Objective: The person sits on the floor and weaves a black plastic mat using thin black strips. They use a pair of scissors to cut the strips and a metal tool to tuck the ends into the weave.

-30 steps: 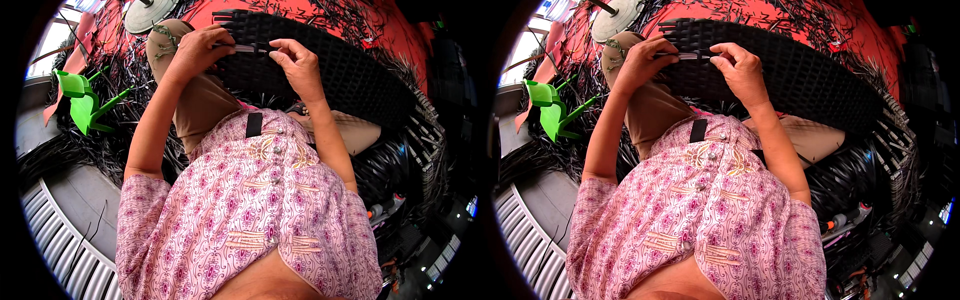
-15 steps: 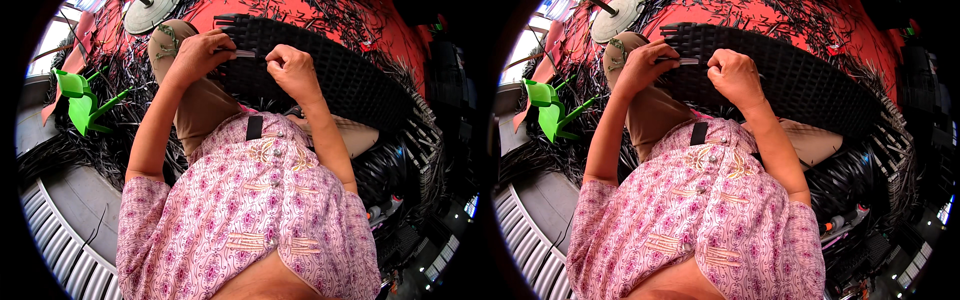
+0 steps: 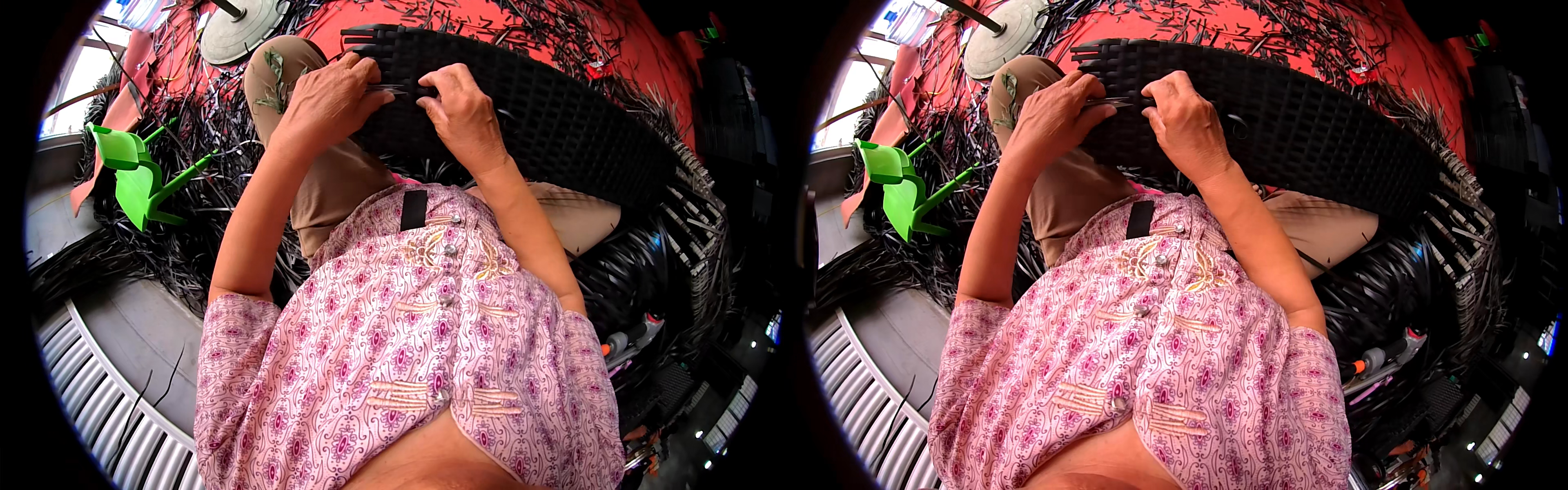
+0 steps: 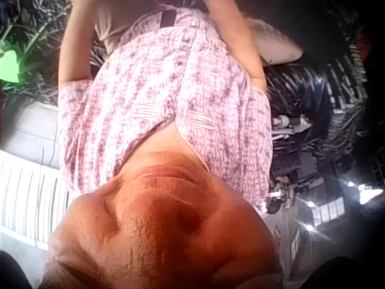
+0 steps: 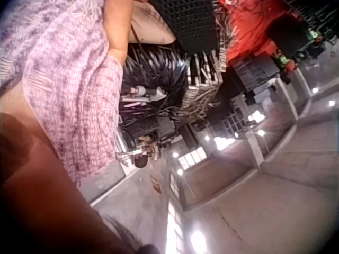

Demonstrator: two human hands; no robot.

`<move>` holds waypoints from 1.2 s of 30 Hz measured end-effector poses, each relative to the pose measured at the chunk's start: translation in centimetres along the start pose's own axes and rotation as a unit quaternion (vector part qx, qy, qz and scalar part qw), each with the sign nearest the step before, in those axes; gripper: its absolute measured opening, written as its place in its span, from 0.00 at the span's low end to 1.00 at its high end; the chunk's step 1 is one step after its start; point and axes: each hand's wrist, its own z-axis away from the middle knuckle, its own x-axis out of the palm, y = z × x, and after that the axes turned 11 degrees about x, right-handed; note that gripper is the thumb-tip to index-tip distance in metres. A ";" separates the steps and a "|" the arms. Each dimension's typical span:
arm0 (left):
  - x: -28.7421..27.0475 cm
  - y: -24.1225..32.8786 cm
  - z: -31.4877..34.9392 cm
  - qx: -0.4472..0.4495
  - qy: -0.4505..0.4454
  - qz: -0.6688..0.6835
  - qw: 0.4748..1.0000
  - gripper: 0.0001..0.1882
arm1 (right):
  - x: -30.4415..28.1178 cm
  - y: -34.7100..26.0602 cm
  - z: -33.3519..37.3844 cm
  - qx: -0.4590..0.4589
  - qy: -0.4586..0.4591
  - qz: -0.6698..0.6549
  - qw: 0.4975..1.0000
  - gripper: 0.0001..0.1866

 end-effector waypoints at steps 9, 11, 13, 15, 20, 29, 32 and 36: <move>2.6 1.9 -1.3 -0.128 0.006 0.007 0.992 0.23 | -0.4 -0.1 1.9 -0.002 0.012 -0.092 0.996 0.12; 2.6 1.3 -1.3 -0.150 0.008 0.059 0.987 0.23 | -1.5 0.4 3.9 0.067 0.002 -0.137 0.988 0.09; 2.7 1.2 -1.4 -0.147 0.016 0.080 0.986 0.23 | -3.1 0.7 6.1 0.327 -0.081 -0.290 0.896 0.11; 2.6 1.3 -1.6 -0.166 0.003 0.088 0.982 0.23 | -3.9 2.0 8.2 0.415 -0.039 -0.392 0.820 0.17; 2.2 1.2 -1.9 -0.203 -0.018 0.093 0.975 0.25 | -5.1 2.6 8.4 0.435 0.071 -0.496 0.748 0.17; 2.9 0.6 -1.6 -0.165 -0.003 0.087 0.983 0.26 | -5.8 5.6 6.2 0.193 0.161 -0.122 0.960 0.11; 2.8 0.7 -1.6 -0.181 -0.008 0.084 0.980 0.26 | -6.9 4.5 5.0 0.004 0.188 0.123 0.975 0.10; 3.0 0.7 -1.5 -0.186 -0.004 0.088 0.979 0.26 | -7.6 6.4 3.3 -0.080 0.240 0.240 0.937 0.08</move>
